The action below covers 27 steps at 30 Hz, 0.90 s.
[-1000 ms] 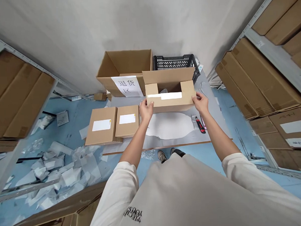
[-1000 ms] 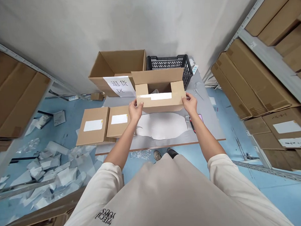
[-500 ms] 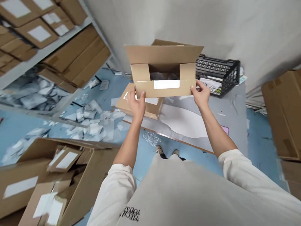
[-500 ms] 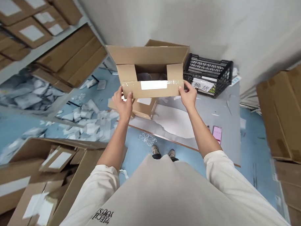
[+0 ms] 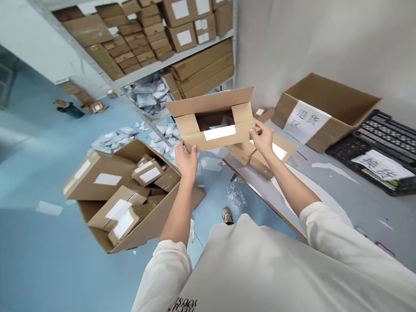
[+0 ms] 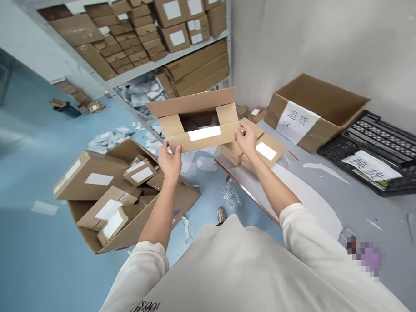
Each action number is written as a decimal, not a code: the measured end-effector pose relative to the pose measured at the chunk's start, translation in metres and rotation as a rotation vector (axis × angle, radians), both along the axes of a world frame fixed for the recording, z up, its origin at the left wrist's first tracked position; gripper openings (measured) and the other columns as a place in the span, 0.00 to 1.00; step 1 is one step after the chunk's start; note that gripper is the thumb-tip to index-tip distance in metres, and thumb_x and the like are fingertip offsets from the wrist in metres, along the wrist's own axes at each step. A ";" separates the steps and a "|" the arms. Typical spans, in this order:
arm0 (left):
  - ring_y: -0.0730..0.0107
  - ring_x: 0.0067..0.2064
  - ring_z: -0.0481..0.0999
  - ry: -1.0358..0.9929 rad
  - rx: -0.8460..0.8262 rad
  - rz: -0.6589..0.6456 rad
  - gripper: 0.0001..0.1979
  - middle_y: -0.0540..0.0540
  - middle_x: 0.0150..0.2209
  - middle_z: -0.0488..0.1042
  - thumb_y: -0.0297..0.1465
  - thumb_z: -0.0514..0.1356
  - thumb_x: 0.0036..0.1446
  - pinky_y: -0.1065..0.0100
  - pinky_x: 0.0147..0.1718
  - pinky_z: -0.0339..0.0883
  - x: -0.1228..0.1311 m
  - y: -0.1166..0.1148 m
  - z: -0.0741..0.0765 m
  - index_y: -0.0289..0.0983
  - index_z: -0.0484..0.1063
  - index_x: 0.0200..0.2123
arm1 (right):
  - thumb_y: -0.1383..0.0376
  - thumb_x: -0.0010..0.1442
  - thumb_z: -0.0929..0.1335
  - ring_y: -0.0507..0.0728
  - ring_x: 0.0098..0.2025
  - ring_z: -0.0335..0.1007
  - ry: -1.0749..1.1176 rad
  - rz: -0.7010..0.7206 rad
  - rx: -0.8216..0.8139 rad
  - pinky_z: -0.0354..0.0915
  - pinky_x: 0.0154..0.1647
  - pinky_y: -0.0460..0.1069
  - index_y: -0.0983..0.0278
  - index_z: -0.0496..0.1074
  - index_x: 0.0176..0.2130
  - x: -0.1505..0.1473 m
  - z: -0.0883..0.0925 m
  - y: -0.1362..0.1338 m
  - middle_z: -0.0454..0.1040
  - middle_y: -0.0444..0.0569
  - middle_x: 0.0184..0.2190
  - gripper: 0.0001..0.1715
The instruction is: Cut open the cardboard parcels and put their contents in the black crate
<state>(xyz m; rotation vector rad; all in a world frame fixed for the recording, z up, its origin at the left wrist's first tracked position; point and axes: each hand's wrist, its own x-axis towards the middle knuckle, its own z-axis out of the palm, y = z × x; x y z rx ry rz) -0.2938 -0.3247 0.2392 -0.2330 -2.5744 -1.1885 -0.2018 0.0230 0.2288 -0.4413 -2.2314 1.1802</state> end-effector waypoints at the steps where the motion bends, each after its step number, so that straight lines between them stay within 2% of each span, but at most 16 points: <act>1: 0.39 0.72 0.74 -0.020 -0.002 0.017 0.31 0.31 0.67 0.76 0.47 0.63 0.74 0.42 0.73 0.68 -0.009 -0.014 -0.004 0.41 0.69 0.73 | 0.47 0.71 0.67 0.65 0.45 0.83 -0.009 0.002 -0.019 0.80 0.55 0.63 0.64 0.77 0.70 -0.019 -0.004 -0.012 0.86 0.54 0.45 0.37; 4: 0.43 0.62 0.83 -0.091 0.008 0.036 0.31 0.29 0.72 0.71 0.47 0.62 0.75 0.43 0.69 0.72 -0.032 -0.043 -0.021 0.40 0.67 0.74 | 0.50 0.69 0.70 0.66 0.51 0.83 -0.024 0.020 -0.089 0.79 0.60 0.64 0.61 0.78 0.68 -0.066 -0.017 -0.044 0.86 0.57 0.56 0.35; 7: 0.52 0.50 0.86 -0.125 0.023 0.031 0.30 0.29 0.72 0.69 0.45 0.62 0.76 0.46 0.64 0.77 -0.046 -0.054 -0.043 0.40 0.67 0.74 | 0.52 0.68 0.71 0.66 0.57 0.82 -0.050 0.081 -0.111 0.77 0.64 0.64 0.59 0.77 0.69 -0.093 -0.032 -0.064 0.80 0.60 0.67 0.34; 11: 0.55 0.49 0.86 -0.132 0.012 -0.013 0.25 0.32 0.69 0.70 0.41 0.61 0.77 0.50 0.60 0.79 -0.056 -0.052 -0.066 0.41 0.69 0.71 | 0.53 0.68 0.70 0.66 0.56 0.81 -0.097 0.114 -0.083 0.76 0.66 0.66 0.59 0.81 0.63 -0.099 -0.045 -0.065 0.81 0.60 0.65 0.28; 15: 0.57 0.48 0.85 -0.163 0.009 -0.110 0.22 0.33 0.69 0.70 0.37 0.61 0.76 0.53 0.58 0.79 -0.066 -0.035 -0.076 0.41 0.70 0.69 | 0.52 0.69 0.70 0.67 0.57 0.81 -0.127 0.108 -0.069 0.75 0.67 0.68 0.59 0.83 0.57 -0.088 -0.050 -0.048 0.83 0.59 0.61 0.23; 18: 0.58 0.48 0.85 -0.179 0.006 -0.200 0.22 0.34 0.69 0.70 0.34 0.61 0.74 0.54 0.58 0.78 -0.072 -0.009 -0.080 0.41 0.71 0.68 | 0.53 0.68 0.70 0.66 0.55 0.81 -0.140 0.063 -0.063 0.76 0.65 0.67 0.59 0.83 0.55 -0.072 -0.054 -0.029 0.84 0.58 0.60 0.22; 20: 0.57 0.49 0.85 -0.186 0.005 -0.281 0.22 0.34 0.69 0.71 0.32 0.62 0.73 0.53 0.59 0.78 -0.071 0.018 -0.083 0.40 0.72 0.67 | 0.54 0.68 0.69 0.65 0.54 0.81 -0.160 0.024 -0.064 0.77 0.64 0.66 0.59 0.83 0.54 -0.055 -0.057 -0.014 0.84 0.57 0.60 0.21; 23: 0.58 0.49 0.85 -0.203 0.010 -0.441 0.21 0.34 0.68 0.72 0.30 0.62 0.72 0.53 0.60 0.78 -0.061 0.068 -0.087 0.39 0.73 0.66 | 0.54 0.68 0.69 0.65 0.53 0.82 -0.195 -0.043 -0.074 0.76 0.63 0.65 0.59 0.84 0.53 -0.019 -0.063 0.012 0.84 0.57 0.59 0.21; 27: 0.58 0.51 0.84 -0.232 0.020 -0.687 0.22 0.34 0.67 0.74 0.29 0.62 0.71 0.55 0.60 0.78 -0.029 0.141 -0.093 0.37 0.73 0.66 | 0.56 0.67 0.69 0.65 0.53 0.82 -0.223 -0.155 -0.101 0.76 0.64 0.65 0.59 0.84 0.52 0.040 -0.072 0.046 0.85 0.57 0.58 0.20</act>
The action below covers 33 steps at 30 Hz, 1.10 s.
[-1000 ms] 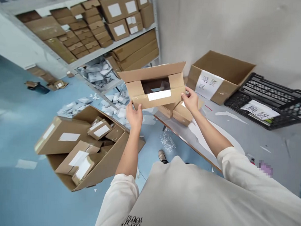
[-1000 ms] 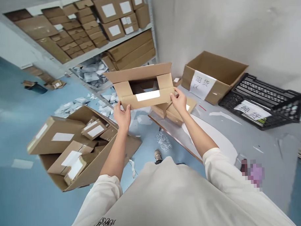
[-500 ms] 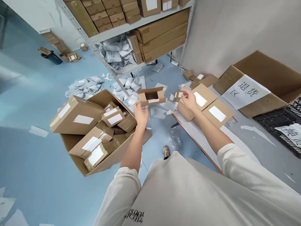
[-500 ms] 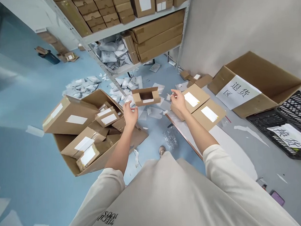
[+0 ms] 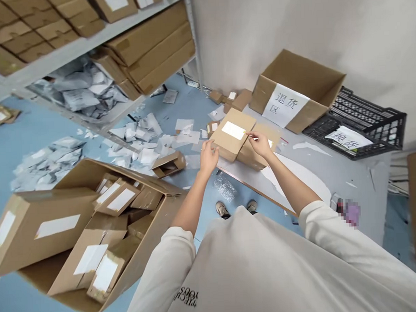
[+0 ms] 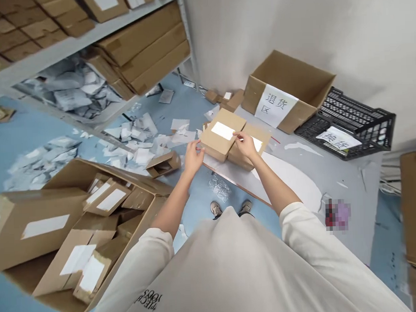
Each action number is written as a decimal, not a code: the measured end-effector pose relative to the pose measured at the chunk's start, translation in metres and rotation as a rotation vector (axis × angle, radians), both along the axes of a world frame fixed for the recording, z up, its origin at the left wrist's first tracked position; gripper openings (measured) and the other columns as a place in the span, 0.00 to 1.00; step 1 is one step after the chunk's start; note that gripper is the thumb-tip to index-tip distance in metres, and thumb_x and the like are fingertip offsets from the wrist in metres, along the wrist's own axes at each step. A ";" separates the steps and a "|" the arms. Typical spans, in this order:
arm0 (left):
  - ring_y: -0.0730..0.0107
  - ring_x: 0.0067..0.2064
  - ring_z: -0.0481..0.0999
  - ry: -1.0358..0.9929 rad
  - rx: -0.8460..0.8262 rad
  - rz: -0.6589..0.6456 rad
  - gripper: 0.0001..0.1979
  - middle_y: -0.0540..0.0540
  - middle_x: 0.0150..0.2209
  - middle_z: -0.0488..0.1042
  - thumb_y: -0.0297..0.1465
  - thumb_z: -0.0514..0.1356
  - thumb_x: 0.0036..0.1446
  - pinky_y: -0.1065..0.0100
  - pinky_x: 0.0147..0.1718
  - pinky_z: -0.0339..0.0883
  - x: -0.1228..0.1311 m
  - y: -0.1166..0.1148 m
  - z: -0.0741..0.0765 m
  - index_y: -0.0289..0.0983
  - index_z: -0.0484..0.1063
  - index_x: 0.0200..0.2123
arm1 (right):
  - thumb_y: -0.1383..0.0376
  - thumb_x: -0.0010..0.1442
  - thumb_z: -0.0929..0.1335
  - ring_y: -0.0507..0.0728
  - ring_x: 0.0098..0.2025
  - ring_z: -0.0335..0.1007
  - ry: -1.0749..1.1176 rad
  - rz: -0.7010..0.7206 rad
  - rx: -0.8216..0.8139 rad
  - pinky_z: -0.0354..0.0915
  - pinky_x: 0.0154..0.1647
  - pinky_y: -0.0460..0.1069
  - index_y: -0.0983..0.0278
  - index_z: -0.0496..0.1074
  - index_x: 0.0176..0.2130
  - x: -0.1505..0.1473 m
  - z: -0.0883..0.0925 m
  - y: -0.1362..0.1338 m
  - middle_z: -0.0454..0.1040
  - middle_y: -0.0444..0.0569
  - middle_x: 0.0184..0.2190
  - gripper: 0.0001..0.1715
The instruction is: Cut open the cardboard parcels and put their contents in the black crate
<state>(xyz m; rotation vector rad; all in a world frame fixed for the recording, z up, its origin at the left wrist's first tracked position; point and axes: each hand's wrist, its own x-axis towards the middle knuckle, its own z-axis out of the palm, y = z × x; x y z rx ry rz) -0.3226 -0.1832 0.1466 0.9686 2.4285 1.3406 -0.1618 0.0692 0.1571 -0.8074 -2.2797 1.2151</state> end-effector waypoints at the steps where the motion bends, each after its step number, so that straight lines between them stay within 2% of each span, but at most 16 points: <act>1: 0.57 0.52 0.84 -0.009 -0.001 -0.054 0.23 0.34 0.67 0.74 0.29 0.62 0.71 0.55 0.60 0.78 0.010 0.017 -0.001 0.37 0.74 0.67 | 0.57 0.67 0.69 0.65 0.53 0.82 -0.012 -0.034 -0.011 0.76 0.63 0.65 0.59 0.84 0.51 0.015 -0.003 0.008 0.85 0.57 0.59 0.20; 4: 0.55 0.55 0.83 -0.030 -0.022 -0.187 0.22 0.34 0.64 0.76 0.29 0.62 0.71 0.54 0.61 0.77 0.041 0.063 -0.007 0.36 0.75 0.66 | 0.59 0.65 0.68 0.65 0.53 0.83 -0.063 -0.106 -0.056 0.77 0.62 0.65 0.60 0.85 0.51 0.055 -0.011 0.033 0.85 0.57 0.59 0.20; 7: 0.53 0.58 0.83 -0.039 -0.069 -0.262 0.22 0.34 0.63 0.78 0.30 0.61 0.71 0.53 0.64 0.76 0.070 0.098 -0.013 0.36 0.76 0.65 | 0.61 0.63 0.68 0.66 0.53 0.83 -0.102 -0.126 -0.075 0.78 0.62 0.65 0.60 0.85 0.50 0.087 -0.022 0.059 0.85 0.56 0.58 0.20; 11: 0.52 0.57 0.83 -0.050 -0.175 -0.313 0.22 0.35 0.64 0.78 0.30 0.61 0.71 0.50 0.66 0.75 0.103 0.128 -0.027 0.38 0.77 0.65 | 0.63 0.60 0.69 0.67 0.53 0.83 -0.148 -0.125 -0.073 0.76 0.66 0.67 0.60 0.84 0.50 0.113 -0.043 0.093 0.85 0.57 0.57 0.20; 13: 0.51 0.59 0.82 -0.037 -0.229 -0.321 0.22 0.35 0.64 0.78 0.30 0.61 0.70 0.49 0.68 0.74 0.118 0.138 -0.034 0.38 0.77 0.65 | 0.63 0.59 0.70 0.68 0.57 0.82 -0.187 -0.111 -0.066 0.74 0.69 0.69 0.60 0.83 0.52 0.117 -0.056 0.109 0.83 0.58 0.60 0.22; 15: 0.48 0.64 0.79 -0.013 -0.294 -0.302 0.22 0.34 0.65 0.77 0.29 0.61 0.70 0.49 0.70 0.72 0.133 0.143 -0.041 0.38 0.78 0.64 | 0.63 0.58 0.71 0.71 0.67 0.76 -0.243 -0.097 -0.040 0.70 0.74 0.70 0.60 0.81 0.58 0.115 -0.068 0.123 0.78 0.59 0.66 0.28; 18: 0.45 0.68 0.77 0.015 -0.423 -0.260 0.22 0.33 0.66 0.74 0.30 0.62 0.70 0.48 0.70 0.71 0.154 0.145 -0.047 0.39 0.77 0.65 | 0.62 0.56 0.74 0.75 0.79 0.61 -0.351 -0.076 -0.004 0.61 0.79 0.74 0.61 0.75 0.68 0.106 -0.085 0.141 0.63 0.62 0.79 0.42; 20: 0.44 0.66 0.78 0.018 -0.497 -0.234 0.23 0.34 0.68 0.73 0.32 0.62 0.72 0.48 0.69 0.73 0.167 0.144 -0.048 0.41 0.75 0.67 | 0.61 0.56 0.76 0.79 0.82 0.55 -0.405 -0.055 -0.015 0.57 0.79 0.78 0.60 0.69 0.74 0.102 -0.095 0.152 0.51 0.62 0.85 0.49; 22: 0.44 0.63 0.80 0.009 -0.548 -0.201 0.24 0.35 0.70 0.70 0.33 0.62 0.72 0.48 0.65 0.76 0.178 0.141 -0.048 0.43 0.73 0.69 | 0.59 0.56 0.78 0.82 0.82 0.52 -0.409 -0.027 -0.052 0.55 0.79 0.81 0.57 0.66 0.76 0.099 -0.105 0.161 0.47 0.61 0.86 0.54; 26: 0.41 0.60 0.83 -0.044 -0.566 -0.139 0.27 0.32 0.74 0.65 0.32 0.64 0.70 0.45 0.59 0.80 0.194 0.137 -0.049 0.44 0.70 0.70 | 0.56 0.54 0.81 0.80 0.84 0.48 -0.310 0.031 -0.139 0.50 0.82 0.78 0.57 0.65 0.78 0.098 -0.118 0.172 0.51 0.63 0.85 0.59; 29: 0.38 0.66 0.80 -0.080 -0.499 -0.116 0.28 0.31 0.76 0.62 0.32 0.64 0.69 0.42 0.61 0.79 0.201 0.137 -0.052 0.43 0.70 0.70 | 0.56 0.52 0.81 0.77 0.84 0.50 -0.263 0.033 -0.163 0.50 0.83 0.74 0.59 0.64 0.78 0.098 -0.118 0.172 0.56 0.64 0.82 0.61; 33: 0.37 0.75 0.71 -0.084 -0.426 -0.081 0.28 0.30 0.79 0.59 0.36 0.64 0.72 0.40 0.67 0.76 0.207 0.135 -0.052 0.42 0.68 0.72 | 0.57 0.52 0.81 0.74 0.80 0.58 -0.205 -0.012 -0.149 0.55 0.83 0.69 0.60 0.64 0.77 0.109 -0.108 0.164 0.63 0.63 0.76 0.60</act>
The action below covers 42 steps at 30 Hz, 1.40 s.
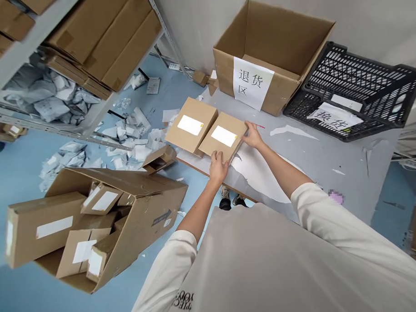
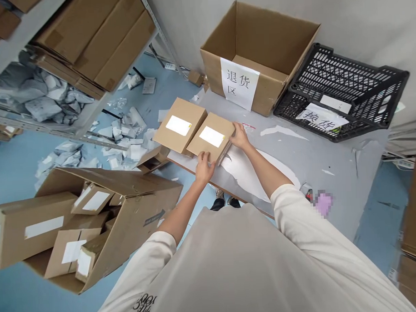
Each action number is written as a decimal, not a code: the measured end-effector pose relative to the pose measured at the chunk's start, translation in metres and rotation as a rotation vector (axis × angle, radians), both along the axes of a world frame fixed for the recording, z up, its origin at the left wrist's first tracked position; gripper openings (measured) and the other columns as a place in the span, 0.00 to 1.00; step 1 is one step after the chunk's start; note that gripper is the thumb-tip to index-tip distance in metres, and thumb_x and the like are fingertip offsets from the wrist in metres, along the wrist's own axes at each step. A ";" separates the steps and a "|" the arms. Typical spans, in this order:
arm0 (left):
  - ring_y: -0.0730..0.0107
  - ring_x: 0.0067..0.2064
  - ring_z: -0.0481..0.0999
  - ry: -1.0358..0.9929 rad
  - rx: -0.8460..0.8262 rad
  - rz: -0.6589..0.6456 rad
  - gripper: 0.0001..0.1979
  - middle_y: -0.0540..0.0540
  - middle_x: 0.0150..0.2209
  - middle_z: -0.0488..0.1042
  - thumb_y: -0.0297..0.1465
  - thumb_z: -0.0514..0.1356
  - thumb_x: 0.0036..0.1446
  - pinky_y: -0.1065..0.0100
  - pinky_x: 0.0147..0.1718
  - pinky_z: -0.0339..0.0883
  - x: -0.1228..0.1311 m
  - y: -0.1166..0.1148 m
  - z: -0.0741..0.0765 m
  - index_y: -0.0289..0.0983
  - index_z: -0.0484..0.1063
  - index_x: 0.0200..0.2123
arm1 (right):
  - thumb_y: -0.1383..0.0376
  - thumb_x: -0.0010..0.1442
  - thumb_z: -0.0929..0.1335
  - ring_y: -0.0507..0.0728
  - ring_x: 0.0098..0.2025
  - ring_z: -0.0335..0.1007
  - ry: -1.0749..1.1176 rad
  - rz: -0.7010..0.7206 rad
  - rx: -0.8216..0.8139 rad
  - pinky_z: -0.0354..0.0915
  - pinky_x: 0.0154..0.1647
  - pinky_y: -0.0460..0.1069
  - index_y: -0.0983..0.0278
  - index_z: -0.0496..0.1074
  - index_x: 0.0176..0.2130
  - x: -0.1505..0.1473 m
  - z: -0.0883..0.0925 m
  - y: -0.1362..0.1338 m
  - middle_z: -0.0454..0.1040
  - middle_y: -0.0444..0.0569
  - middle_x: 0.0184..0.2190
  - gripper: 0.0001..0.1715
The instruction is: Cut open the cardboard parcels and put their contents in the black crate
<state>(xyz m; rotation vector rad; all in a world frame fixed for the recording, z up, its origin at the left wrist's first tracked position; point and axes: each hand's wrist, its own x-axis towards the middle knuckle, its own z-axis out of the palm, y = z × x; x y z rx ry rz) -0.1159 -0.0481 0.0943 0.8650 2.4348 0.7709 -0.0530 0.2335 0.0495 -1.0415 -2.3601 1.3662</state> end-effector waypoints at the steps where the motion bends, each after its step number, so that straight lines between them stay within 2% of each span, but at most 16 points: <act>1: 0.37 0.76 0.70 0.005 0.011 0.001 0.29 0.29 0.79 0.59 0.36 0.63 0.73 0.40 0.67 0.75 0.001 0.000 0.001 0.42 0.67 0.73 | 0.56 0.53 0.81 0.74 0.79 0.59 0.005 -0.025 0.009 0.56 0.83 0.68 0.60 0.65 0.77 0.006 0.004 -0.003 0.64 0.63 0.74 0.59; 4: 0.36 0.76 0.69 0.014 0.046 -0.043 0.27 0.29 0.79 0.58 0.36 0.61 0.74 0.40 0.66 0.76 0.001 0.002 0.004 0.41 0.68 0.73 | 0.54 0.54 0.81 0.75 0.78 0.58 -0.014 -0.131 0.052 0.57 0.82 0.69 0.59 0.65 0.76 0.033 0.016 -0.013 0.64 0.63 0.72 0.58; 7: 0.38 0.76 0.69 0.015 0.091 -0.148 0.27 0.30 0.79 0.59 0.32 0.60 0.73 0.41 0.68 0.75 0.000 0.011 0.007 0.41 0.68 0.73 | 0.53 0.54 0.81 0.76 0.77 0.57 -0.057 -0.279 0.099 0.56 0.82 0.70 0.61 0.63 0.77 0.070 0.029 -0.026 0.63 0.64 0.70 0.59; 11: 0.39 0.76 0.70 -0.005 0.125 -0.373 0.31 0.30 0.78 0.61 0.24 0.58 0.69 0.40 0.71 0.72 0.001 0.030 0.010 0.39 0.68 0.74 | 0.47 0.55 0.81 0.78 0.76 0.55 -0.119 -0.530 0.107 0.58 0.80 0.71 0.62 0.61 0.77 0.127 0.043 -0.051 0.62 0.64 0.67 0.62; 14: 0.39 0.75 0.71 -0.024 0.130 -0.553 0.34 0.31 0.79 0.60 0.22 0.57 0.68 0.41 0.71 0.72 0.003 0.043 0.011 0.39 0.67 0.75 | 0.43 0.52 0.82 0.80 0.75 0.55 -0.165 -0.695 0.079 0.60 0.78 0.72 0.61 0.64 0.73 0.169 0.048 -0.076 0.61 0.64 0.65 0.62; 20: 0.41 0.69 0.78 -0.061 0.104 -0.852 0.39 0.33 0.79 0.61 0.22 0.58 0.66 0.44 0.69 0.75 0.017 0.061 0.006 0.43 0.64 0.78 | 0.47 0.45 0.85 0.79 0.71 0.59 -0.234 -0.952 0.057 0.61 0.77 0.70 0.60 0.68 0.64 0.233 0.038 -0.129 0.64 0.62 0.63 0.55; 24: 0.41 0.71 0.76 -0.060 0.081 -0.942 0.42 0.34 0.79 0.61 0.22 0.60 0.64 0.43 0.71 0.72 0.025 0.061 0.001 0.45 0.62 0.80 | 0.49 0.44 0.85 0.74 0.65 0.68 -0.216 -1.013 0.003 0.66 0.72 0.66 0.55 0.69 0.56 0.260 0.022 -0.164 0.69 0.59 0.61 0.46; 27: 0.36 0.70 0.77 -0.059 0.028 -0.916 0.48 0.32 0.82 0.54 0.23 0.64 0.60 0.40 0.70 0.74 0.026 0.059 -0.001 0.45 0.58 0.82 | 0.45 0.51 0.81 0.70 0.58 0.75 -0.262 -0.969 -0.107 0.72 0.66 0.64 0.55 0.69 0.53 0.276 0.017 -0.175 0.73 0.55 0.56 0.39; 29: 0.34 0.69 0.78 -0.078 0.002 -0.841 0.50 0.30 0.83 0.51 0.26 0.66 0.59 0.39 0.68 0.75 0.025 0.064 -0.002 0.44 0.55 0.83 | 0.42 0.57 0.76 0.70 0.57 0.77 -0.288 -0.940 -0.133 0.73 0.66 0.65 0.57 0.72 0.53 0.283 0.018 -0.170 0.75 0.57 0.55 0.33; 32: 0.35 0.75 0.71 -0.115 0.056 -0.673 0.46 0.28 0.78 0.60 0.30 0.66 0.61 0.37 0.73 0.69 0.022 0.086 -0.004 0.40 0.57 0.81 | 0.46 0.62 0.72 0.71 0.61 0.77 -0.233 -0.925 -0.117 0.70 0.70 0.67 0.60 0.75 0.54 0.287 0.027 -0.141 0.77 0.64 0.61 0.29; 33: 0.37 0.77 0.68 -0.129 0.082 -0.620 0.44 0.27 0.76 0.64 0.30 0.65 0.62 0.37 0.76 0.65 0.021 0.096 -0.005 0.38 0.60 0.79 | 0.48 0.62 0.72 0.70 0.61 0.78 -0.189 -0.913 -0.125 0.71 0.71 0.67 0.61 0.75 0.57 0.287 0.030 -0.128 0.76 0.65 0.64 0.30; 35: 0.40 0.77 0.68 -0.186 0.098 -0.516 0.40 0.27 0.72 0.70 0.31 0.64 0.63 0.37 0.77 0.62 0.020 0.119 -0.007 0.38 0.63 0.77 | 0.52 0.61 0.72 0.69 0.62 0.78 -0.111 -0.879 -0.163 0.71 0.71 0.67 0.61 0.75 0.61 0.284 0.036 -0.102 0.75 0.65 0.69 0.33; 39: 0.46 0.72 0.76 -0.330 0.033 -0.320 0.37 0.31 0.71 0.75 0.35 0.65 0.64 0.45 0.72 0.69 0.021 0.154 -0.012 0.41 0.65 0.75 | 0.56 0.58 0.72 0.69 0.67 0.76 -0.035 -0.863 -0.253 0.70 0.73 0.68 0.61 0.74 0.67 0.274 0.040 -0.063 0.74 0.64 0.73 0.39; 42: 0.50 0.68 0.81 -0.414 -0.022 -0.273 0.38 0.33 0.70 0.78 0.37 0.65 0.65 0.49 0.68 0.73 0.025 0.161 -0.015 0.43 0.63 0.76 | 0.56 0.58 0.74 0.69 0.66 0.78 0.010 -0.842 -0.309 0.71 0.72 0.68 0.60 0.75 0.67 0.270 0.035 -0.052 0.77 0.64 0.68 0.40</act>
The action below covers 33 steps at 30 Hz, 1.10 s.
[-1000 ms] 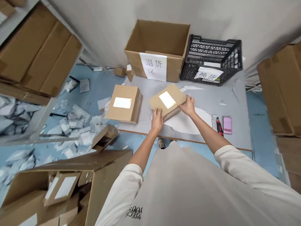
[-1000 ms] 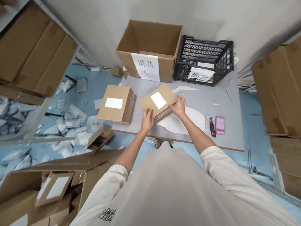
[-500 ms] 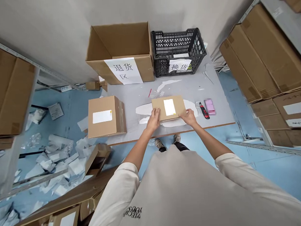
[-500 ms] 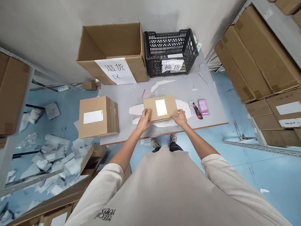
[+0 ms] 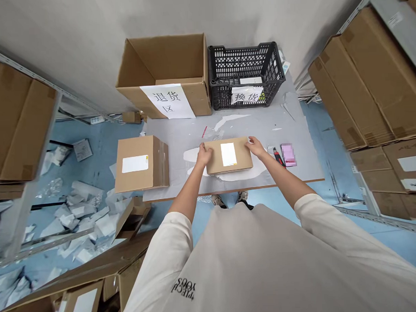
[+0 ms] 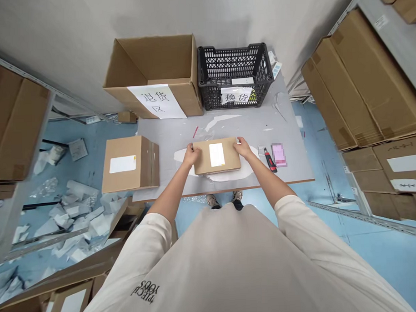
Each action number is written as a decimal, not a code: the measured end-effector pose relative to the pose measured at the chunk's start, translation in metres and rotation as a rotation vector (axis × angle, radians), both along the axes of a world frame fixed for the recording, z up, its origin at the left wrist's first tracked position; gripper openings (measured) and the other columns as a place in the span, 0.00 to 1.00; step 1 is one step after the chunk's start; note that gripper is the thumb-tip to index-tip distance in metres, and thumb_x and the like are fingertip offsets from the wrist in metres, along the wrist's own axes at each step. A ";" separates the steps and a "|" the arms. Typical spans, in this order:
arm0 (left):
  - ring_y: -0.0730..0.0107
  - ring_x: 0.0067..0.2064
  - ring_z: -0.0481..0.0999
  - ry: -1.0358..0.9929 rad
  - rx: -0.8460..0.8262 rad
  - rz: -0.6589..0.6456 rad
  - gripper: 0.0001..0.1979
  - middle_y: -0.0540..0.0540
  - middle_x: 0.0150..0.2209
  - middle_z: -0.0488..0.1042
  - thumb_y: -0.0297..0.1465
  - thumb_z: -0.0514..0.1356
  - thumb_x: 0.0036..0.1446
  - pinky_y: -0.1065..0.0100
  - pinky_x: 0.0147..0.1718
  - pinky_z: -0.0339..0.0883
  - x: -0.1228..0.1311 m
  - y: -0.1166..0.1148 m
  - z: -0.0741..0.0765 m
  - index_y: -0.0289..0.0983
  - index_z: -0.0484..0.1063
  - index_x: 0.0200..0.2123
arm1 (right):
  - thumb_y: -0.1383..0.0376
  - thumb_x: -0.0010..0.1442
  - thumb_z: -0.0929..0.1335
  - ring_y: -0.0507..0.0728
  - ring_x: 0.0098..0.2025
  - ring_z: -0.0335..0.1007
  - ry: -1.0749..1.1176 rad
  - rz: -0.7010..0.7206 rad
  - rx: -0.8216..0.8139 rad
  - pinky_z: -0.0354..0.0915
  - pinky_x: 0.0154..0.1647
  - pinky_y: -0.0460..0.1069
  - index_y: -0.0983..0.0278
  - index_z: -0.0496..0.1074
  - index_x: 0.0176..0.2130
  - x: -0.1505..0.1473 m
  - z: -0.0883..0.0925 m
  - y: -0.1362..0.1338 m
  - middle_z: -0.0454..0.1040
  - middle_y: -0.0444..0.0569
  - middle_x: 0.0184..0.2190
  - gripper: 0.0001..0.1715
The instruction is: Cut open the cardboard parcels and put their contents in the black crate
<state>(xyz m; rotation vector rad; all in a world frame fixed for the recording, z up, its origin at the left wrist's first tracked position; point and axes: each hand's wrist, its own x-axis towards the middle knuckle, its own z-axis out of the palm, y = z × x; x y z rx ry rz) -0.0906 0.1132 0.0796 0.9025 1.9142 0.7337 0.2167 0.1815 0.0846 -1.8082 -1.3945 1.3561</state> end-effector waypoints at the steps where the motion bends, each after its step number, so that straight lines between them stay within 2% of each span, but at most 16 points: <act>1: 0.51 0.67 0.82 -0.015 -0.005 0.008 0.38 0.34 0.70 0.78 0.38 0.65 0.66 0.50 0.67 0.74 0.002 0.000 0.000 0.43 0.62 0.77 | 0.56 0.58 0.74 0.69 0.64 0.79 0.029 0.012 -0.008 0.72 0.71 0.68 0.59 0.74 0.67 -0.001 -0.002 0.001 0.79 0.64 0.66 0.40; 5: 0.51 0.66 0.82 -0.039 0.065 0.055 0.40 0.34 0.70 0.77 0.39 0.66 0.67 0.52 0.65 0.75 0.010 -0.005 0.009 0.43 0.60 0.79 | 0.52 0.59 0.74 0.67 0.57 0.82 0.088 -0.022 -0.018 0.76 0.66 0.66 0.58 0.71 0.71 0.001 -0.001 -0.003 0.81 0.61 0.63 0.44; 10: 0.55 0.65 0.81 -0.031 0.200 0.081 0.38 0.35 0.68 0.77 0.45 0.65 0.71 0.57 0.61 0.77 0.018 -0.005 0.030 0.42 0.61 0.78 | 0.45 0.63 0.73 0.69 0.61 0.79 0.030 -0.132 0.079 0.75 0.67 0.64 0.59 0.71 0.71 0.014 0.015 -0.009 0.79 0.61 0.65 0.44; 13: 0.57 0.63 0.81 0.012 0.242 0.079 0.33 0.37 0.63 0.79 0.46 0.64 0.73 0.58 0.61 0.75 0.022 -0.011 0.035 0.43 0.64 0.75 | 0.40 0.65 0.70 0.68 0.60 0.79 -0.029 -0.142 0.144 0.75 0.66 0.63 0.59 0.72 0.70 0.025 0.014 -0.016 0.79 0.60 0.62 0.44; 16: 0.59 0.57 0.82 0.066 0.233 0.059 0.28 0.41 0.54 0.81 0.47 0.62 0.75 0.60 0.58 0.74 0.027 -0.028 0.029 0.42 0.67 0.70 | 0.37 0.65 0.69 0.68 0.59 0.78 -0.109 -0.166 0.195 0.74 0.66 0.63 0.60 0.76 0.65 0.033 0.004 -0.030 0.81 0.59 0.56 0.43; 18: 0.58 0.52 0.82 0.092 0.166 0.064 0.25 0.45 0.46 0.80 0.48 0.62 0.75 0.60 0.55 0.74 0.030 -0.042 0.022 0.42 0.71 0.66 | 0.36 0.64 0.69 0.69 0.56 0.78 -0.160 -0.181 0.183 0.74 0.65 0.64 0.60 0.79 0.60 0.037 -0.003 -0.041 0.82 0.58 0.50 0.40; 21: 0.57 0.46 0.82 0.112 0.052 0.057 0.21 0.49 0.38 0.77 0.49 0.62 0.74 0.61 0.49 0.72 0.031 -0.060 0.012 0.42 0.74 0.59 | 0.36 0.63 0.70 0.68 0.50 0.80 -0.241 -0.181 0.060 0.74 0.60 0.62 0.61 0.80 0.52 0.040 -0.008 -0.055 0.82 0.56 0.44 0.36; 23: 0.57 0.44 0.81 0.104 0.022 0.035 0.20 0.50 0.36 0.76 0.49 0.63 0.73 0.62 0.47 0.71 0.031 -0.067 0.007 0.42 0.75 0.57 | 0.36 0.63 0.72 0.68 0.49 0.80 -0.276 -0.178 -0.022 0.74 0.58 0.60 0.61 0.80 0.50 0.041 -0.008 -0.060 0.83 0.55 0.42 0.34; 27: 0.59 0.46 0.81 0.056 0.032 0.080 0.19 0.48 0.39 0.78 0.45 0.67 0.70 0.63 0.49 0.71 0.031 -0.064 0.002 0.41 0.75 0.56 | 0.41 0.61 0.74 0.68 0.50 0.81 -0.281 -0.201 -0.043 0.73 0.58 0.59 0.62 0.80 0.50 0.037 -0.004 -0.056 0.84 0.56 0.45 0.31; 30: 0.60 0.48 0.82 0.029 0.065 0.135 0.21 0.44 0.48 0.81 0.40 0.70 0.67 0.63 0.51 0.72 0.030 -0.055 -0.001 0.40 0.74 0.59 | 0.48 0.61 0.74 0.69 0.55 0.81 -0.270 -0.208 0.001 0.73 0.61 0.60 0.64 0.79 0.55 0.031 -0.004 -0.046 0.84 0.59 0.52 0.31; 33: 0.60 0.51 0.82 -0.005 0.107 0.141 0.26 0.38 0.60 0.79 0.36 0.71 0.64 0.61 0.54 0.74 0.029 -0.048 -0.003 0.40 0.72 0.63 | 0.55 0.58 0.74 0.69 0.61 0.79 -0.245 -0.206 0.063 0.71 0.68 0.61 0.65 0.78 0.61 0.026 -0.007 -0.036 0.82 0.61 0.60 0.35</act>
